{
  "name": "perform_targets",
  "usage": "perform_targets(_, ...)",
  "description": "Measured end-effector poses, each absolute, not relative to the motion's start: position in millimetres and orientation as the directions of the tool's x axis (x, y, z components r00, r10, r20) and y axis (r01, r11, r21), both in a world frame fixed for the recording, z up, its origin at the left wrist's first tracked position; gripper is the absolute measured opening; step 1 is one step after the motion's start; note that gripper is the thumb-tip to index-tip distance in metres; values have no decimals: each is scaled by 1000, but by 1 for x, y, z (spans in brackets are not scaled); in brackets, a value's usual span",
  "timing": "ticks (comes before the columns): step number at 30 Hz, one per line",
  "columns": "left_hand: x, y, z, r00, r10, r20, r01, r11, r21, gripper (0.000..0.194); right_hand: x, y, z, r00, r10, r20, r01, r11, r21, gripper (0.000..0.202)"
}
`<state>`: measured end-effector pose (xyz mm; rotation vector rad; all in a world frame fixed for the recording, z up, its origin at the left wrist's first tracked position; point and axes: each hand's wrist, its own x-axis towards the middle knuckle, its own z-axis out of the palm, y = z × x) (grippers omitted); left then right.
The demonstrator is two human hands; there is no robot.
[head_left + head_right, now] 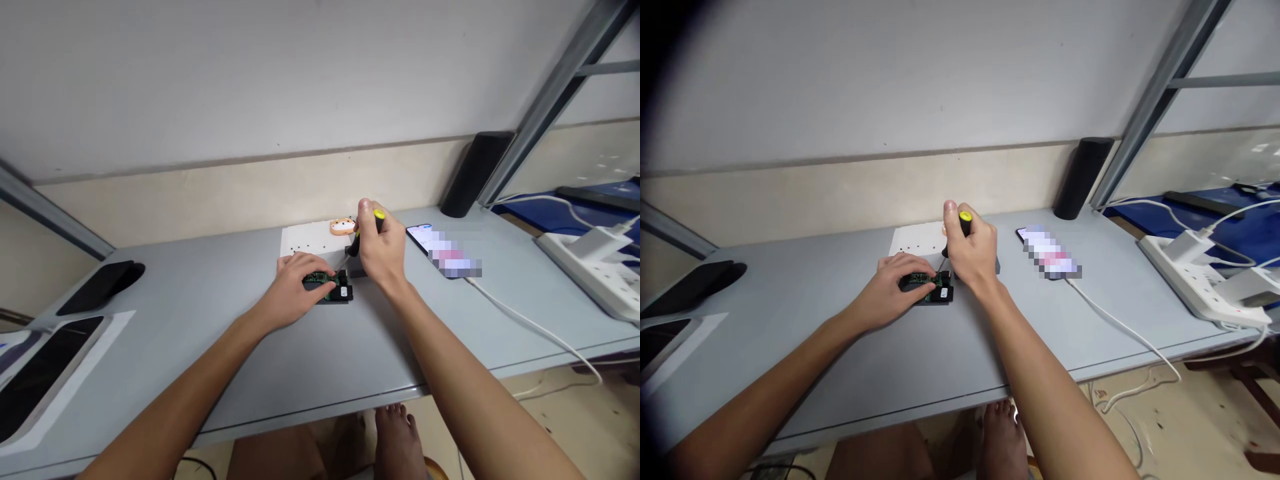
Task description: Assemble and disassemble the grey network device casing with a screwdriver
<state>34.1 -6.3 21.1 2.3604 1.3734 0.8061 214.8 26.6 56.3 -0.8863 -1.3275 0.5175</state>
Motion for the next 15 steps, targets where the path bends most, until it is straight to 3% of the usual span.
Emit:
perform_targets(5,30,-7,20,464,850,249,647,-517,560,58,217,27,58,232,760,607,168,584,-794,49)
perform_targets(15,27,-5,16,491,835,250,615,-535,579,47,217,27,60,284,738,612,161,592,-790,50)
